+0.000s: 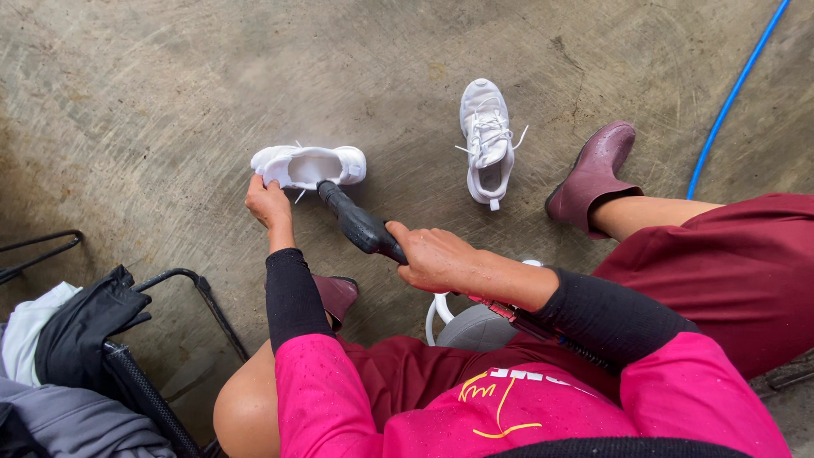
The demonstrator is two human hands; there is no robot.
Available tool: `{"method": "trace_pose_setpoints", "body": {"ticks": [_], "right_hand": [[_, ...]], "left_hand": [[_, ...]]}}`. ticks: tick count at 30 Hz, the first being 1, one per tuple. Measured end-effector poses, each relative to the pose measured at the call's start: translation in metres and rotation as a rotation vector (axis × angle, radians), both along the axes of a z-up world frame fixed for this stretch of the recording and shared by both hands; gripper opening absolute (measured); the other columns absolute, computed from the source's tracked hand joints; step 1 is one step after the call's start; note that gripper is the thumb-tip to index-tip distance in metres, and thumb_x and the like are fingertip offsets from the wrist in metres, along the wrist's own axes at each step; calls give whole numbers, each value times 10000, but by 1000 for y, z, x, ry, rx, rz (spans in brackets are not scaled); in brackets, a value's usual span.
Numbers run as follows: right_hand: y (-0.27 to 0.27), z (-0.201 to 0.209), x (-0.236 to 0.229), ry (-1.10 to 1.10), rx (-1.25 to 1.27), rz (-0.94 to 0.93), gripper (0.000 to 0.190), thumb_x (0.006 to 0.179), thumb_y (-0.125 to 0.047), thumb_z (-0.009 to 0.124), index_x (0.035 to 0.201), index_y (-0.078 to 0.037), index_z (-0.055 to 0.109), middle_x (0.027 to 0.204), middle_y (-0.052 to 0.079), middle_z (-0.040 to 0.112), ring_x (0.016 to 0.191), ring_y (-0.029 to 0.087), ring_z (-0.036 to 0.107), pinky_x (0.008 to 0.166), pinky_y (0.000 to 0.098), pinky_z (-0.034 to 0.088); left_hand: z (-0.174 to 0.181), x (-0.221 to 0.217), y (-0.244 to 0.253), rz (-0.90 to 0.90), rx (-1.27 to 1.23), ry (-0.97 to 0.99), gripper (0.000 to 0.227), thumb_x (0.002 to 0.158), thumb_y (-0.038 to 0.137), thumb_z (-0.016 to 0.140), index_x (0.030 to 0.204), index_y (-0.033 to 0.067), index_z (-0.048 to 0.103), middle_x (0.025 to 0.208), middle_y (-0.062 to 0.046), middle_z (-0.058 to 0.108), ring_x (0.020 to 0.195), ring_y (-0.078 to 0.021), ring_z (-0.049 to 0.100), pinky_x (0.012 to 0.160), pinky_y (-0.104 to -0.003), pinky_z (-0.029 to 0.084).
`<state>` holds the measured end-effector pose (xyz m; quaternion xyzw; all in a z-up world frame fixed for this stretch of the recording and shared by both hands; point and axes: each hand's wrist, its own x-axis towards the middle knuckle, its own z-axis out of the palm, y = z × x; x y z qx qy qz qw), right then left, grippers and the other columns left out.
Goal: The person washes white shoes using a high-pressure water sprayer while seated. The person holds the shoes by hand and uses the sprayer to rinse different parts of the shoes.
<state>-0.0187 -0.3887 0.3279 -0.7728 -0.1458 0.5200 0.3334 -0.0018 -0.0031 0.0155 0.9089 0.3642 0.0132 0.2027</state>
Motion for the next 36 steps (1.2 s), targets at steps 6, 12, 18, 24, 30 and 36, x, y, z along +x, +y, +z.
{"method": "trace_pose_setpoints", "body": {"ticks": [6, 12, 18, 24, 30, 36], "right_hand": [[2, -2, -1, 0, -1, 10, 636, 862, -192, 577, 1457, -44, 405, 1052, 289, 708, 977, 533, 706, 821, 577, 560], [3, -3, 0, 12, -2, 14, 654, 858, -197, 590, 1468, -56, 399, 1068, 289, 707, 993, 531, 704, 832, 583, 558], [6, -8, -1, -7, -4, 12, 664, 851, -177, 577, 1476, -56, 386, 1053, 291, 707, 980, 531, 708, 824, 575, 560], [9, -9, 0, -5, -1, 10, 651, 849, -181, 580, 1463, -65, 400, 1049, 286, 708, 977, 531, 708, 812, 580, 561], [13, -13, -3, -8, -2, 9, 671, 849, -189, 579, 1482, -79, 389, 1056, 280, 708, 979, 532, 706, 827, 582, 557], [10, -14, 0, 7, -34, -5, 678, 840, -220, 571, 1484, -134, 379, 1088, 260, 708, 1013, 519, 698, 864, 589, 548]], "left_hand": [[-10, -2, 5, 17, -36, -21, 187, 830, 167, 718, 990, 263, 716, 597, 17, 701, 834, -276, 754, 827, -453, 567], [-5, -2, 2, 4, -25, -29, 164, 837, 161, 717, 988, 225, 717, 640, -28, 714, 855, -332, 740, 825, -499, 557], [2, -1, -4, 9, -26, -30, 163, 832, 160, 715, 976, 237, 716, 666, 0, 727, 860, -300, 746, 825, -463, 573], [-7, -4, 0, -21, -33, -73, 203, 837, 130, 725, 1038, 159, 726, 876, -155, 751, 941, -423, 710, 849, -549, 547], [1, -3, -6, -6, -51, -72, 196, 840, 132, 716, 1034, 157, 728, 937, -166, 745, 974, -427, 700, 854, -549, 549], [-7, -4, -3, 17, -69, -77, 224, 837, 129, 724, 1058, 164, 731, 970, -155, 750, 1001, -415, 699, 875, -534, 552]]}}
